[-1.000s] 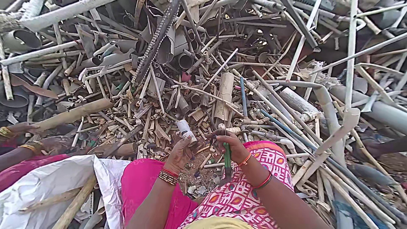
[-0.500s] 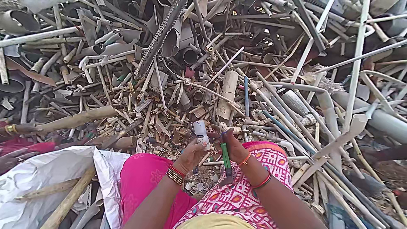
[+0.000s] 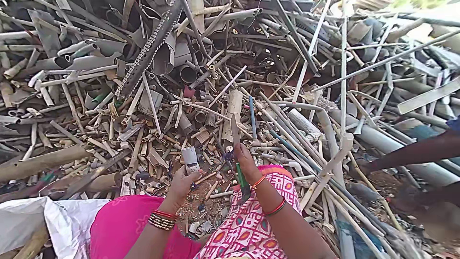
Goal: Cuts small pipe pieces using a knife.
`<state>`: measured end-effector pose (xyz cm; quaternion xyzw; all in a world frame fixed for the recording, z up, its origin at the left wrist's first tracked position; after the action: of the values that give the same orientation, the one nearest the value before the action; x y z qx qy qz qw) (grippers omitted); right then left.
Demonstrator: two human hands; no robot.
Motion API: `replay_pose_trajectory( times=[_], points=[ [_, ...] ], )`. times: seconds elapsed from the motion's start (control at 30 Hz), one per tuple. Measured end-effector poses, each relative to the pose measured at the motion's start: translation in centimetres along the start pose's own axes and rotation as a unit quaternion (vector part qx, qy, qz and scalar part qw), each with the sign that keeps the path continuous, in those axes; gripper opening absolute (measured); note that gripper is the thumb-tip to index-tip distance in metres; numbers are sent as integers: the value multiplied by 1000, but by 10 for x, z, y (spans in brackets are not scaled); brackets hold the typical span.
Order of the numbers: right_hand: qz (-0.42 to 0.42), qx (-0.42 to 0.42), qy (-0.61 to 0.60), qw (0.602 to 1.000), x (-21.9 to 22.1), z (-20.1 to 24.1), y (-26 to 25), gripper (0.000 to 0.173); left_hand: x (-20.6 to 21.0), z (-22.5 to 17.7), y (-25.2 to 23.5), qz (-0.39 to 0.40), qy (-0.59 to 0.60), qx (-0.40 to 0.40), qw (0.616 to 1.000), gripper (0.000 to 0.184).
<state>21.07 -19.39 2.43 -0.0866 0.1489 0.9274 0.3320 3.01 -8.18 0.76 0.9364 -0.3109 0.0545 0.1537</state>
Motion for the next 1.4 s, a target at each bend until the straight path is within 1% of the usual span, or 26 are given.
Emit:
replay_pose_trajectory(
  times=[0.07, 0.13, 0.2, 0.23, 0.27, 0.33, 0.37, 0.43, 0.47, 0.53, 0.6, 0.63, 0.67, 0.73, 0.8, 0.87, 0.93, 0.97, 1.03, 1.13, 1.2, 1.3, 1.4],
  points=[
    [14, -21, 33, 999, 5, -2, 2, 46, -2, -1, 0, 8, 14, 8, 1000, 32],
    [71, -23, 67, 995, 15, 0, 7, 51, -1, -2, 4, 39, 50, -1, 998, 31],
    [130, -15, 83, 988, 24, 1, 12, 59, 2, 2, 7, 86, 106, -25, 990, 31],
    [143, -17, 77, 987, 29, -1, 12, 61, 4, 5, 9, 105, 142, -42, 983, 27],
    [139, -19, 53, 989, 32, -3, 13, 58, 6, 8, 11, 122, 176, -58, 975, 26],
    [110, -16, -23, 993, 37, -4, 12, 45, 12, 14, 13, 145, 228, -87, 959, 25],
    [110, -13, -46, 993, 38, -4, 12, 42, 15, 16, 14, 156, 239, -99, 953, 25],
    [125, -5, -52, 991, 37, -2, 13, 41, 20, 20, 15, 168, 234, -112, 951, 25],
    [121, -3, -47, 992, 36, -3, 12, 40, 22, 19, 16, 163, 228, -114, 953, 24],
    [90, -5, -20, 996, 35, -6, 9, 37, 22, 15, 15, 129, 211, -114, 962, 21],
    [65, -13, 36, 997, 31, -8, 5, 43, 18, 10, 14, 93, 201, -109, 969, 18],
    [57, -21, 72, 996, 28, -9, 2, 51, 15, 7, 12, 78, 189, -103, 973, 16],
    [44, -32, 100, 994, 25, -10, 1, 56, 12, 5, 10, 65, 166, -96, 979, 16],
    [12, -43, 119, 992, 17, -8, -1, 57, 6, 2, 6, 46, 97, -80, 991, 19],
    [-11, -65, 162, 985, 6, -2, 0, 61, -1, -1, 3, 49, 0, -60, 997, 26],
    [-35, -127, 247, 960, 4, 3, 5, 67, -6, 0, 0, 45, -94, -39, 994, 35],
    [-52, -209, 329, 920, 14, 7, 14, 69, -7, 2, -3, 39, -148, -26, 988, 40],
    [-62, -253, 359, 896, 22, 6, 18, 68, -7, 3, -3, 38, -163, -20, 986, 41],
    [-65, -314, 398, 860, 37, 5, 23, 62, -6, 2, 0, 50, -178, -19, 983, 41],
    [-51, -347, 432, 831, 47, 8, 26, 56, -2, 1, 6, 61, -166, -19, 984, 30],
    [-55, -367, 440, 818, 49, 10, 25, 56, 0, 1, 9, 75, -148, -17, 986, 28],
    [-42, -376, 445, 812, 51, 11, 25, 58, 1, 2, 14, 103, -151, -11, 983, 36],
    [-51, -392, 444, 804, 52, 12, 26, 61, 3, -1, 18, 137, -180, -12, 974, 46]
  ],
)
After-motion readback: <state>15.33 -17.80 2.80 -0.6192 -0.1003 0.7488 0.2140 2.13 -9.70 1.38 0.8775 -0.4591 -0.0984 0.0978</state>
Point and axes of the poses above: each hand's wrist, its own y-axis away from the middle knuckle, its own x-axis out of the palm, z = x × y, the point moved 4 cm from there along -y, towards the middle knuckle, and after that the axes turned 14 degrees about y, right-handed, at the moved point
